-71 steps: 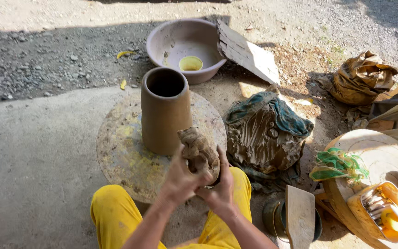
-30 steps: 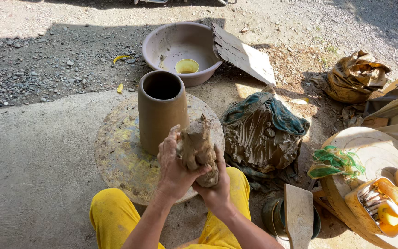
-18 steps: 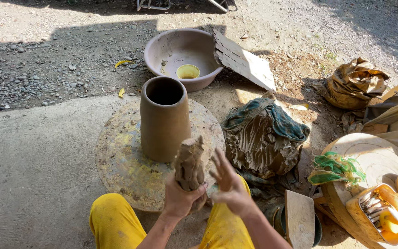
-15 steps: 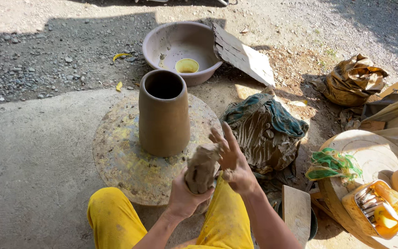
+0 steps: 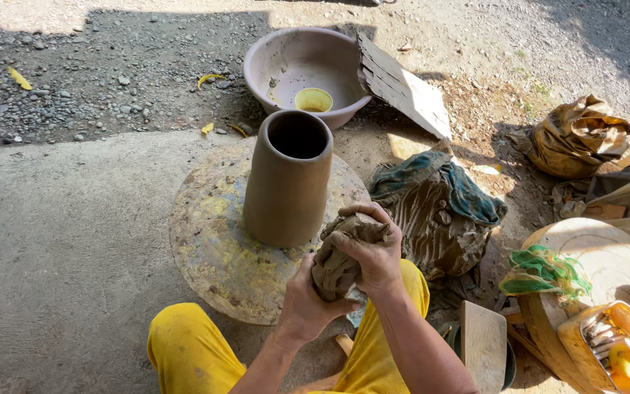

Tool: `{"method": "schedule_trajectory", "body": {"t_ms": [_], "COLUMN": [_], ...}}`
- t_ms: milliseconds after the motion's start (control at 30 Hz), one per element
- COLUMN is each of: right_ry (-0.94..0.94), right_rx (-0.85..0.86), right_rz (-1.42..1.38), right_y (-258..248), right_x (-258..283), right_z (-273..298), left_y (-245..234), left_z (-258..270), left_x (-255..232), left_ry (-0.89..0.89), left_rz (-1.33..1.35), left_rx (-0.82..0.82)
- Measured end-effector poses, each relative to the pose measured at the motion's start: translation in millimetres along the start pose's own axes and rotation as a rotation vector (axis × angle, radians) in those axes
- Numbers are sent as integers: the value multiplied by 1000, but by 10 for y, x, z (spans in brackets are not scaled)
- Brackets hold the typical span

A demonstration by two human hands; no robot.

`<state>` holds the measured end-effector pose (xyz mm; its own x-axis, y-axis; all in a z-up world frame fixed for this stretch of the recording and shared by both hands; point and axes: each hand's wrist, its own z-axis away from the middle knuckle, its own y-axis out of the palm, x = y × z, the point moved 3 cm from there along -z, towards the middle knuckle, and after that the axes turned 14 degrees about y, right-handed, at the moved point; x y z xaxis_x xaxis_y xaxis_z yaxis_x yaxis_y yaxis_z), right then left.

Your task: The person kneads a lump of clay by hand and then attaches it to the top rim of a cylindrical ceramic vessel sitting on a pottery wheel.

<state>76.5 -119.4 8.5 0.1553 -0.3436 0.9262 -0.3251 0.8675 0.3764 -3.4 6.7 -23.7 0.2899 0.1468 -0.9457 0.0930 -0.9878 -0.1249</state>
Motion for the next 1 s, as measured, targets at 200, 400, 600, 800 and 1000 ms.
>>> {"method": "schedule_trajectory", "body": {"t_ms": [200,400,600,800,1000], "right_ry": [-25,129,47,-53,3], "right_rx": [528,569,86,390,249], "right_rz": [-215,-153,-58,-262,-72], "right_y": [267,-82,-505,-695,-990], "right_x": [475,-128,-9,794,616], "right_z": [-50,26,-76,212,334], "left_y": [-142,-9,301,824,1146], "left_z": [60,95,-109,-224,-284], "left_x": [6,333,51,-73,168], "left_ry": [7,-174,-32,-10,21], "left_rz": [207,243,-36,46,111], "left_rx": [89,490,184,243,631]}}
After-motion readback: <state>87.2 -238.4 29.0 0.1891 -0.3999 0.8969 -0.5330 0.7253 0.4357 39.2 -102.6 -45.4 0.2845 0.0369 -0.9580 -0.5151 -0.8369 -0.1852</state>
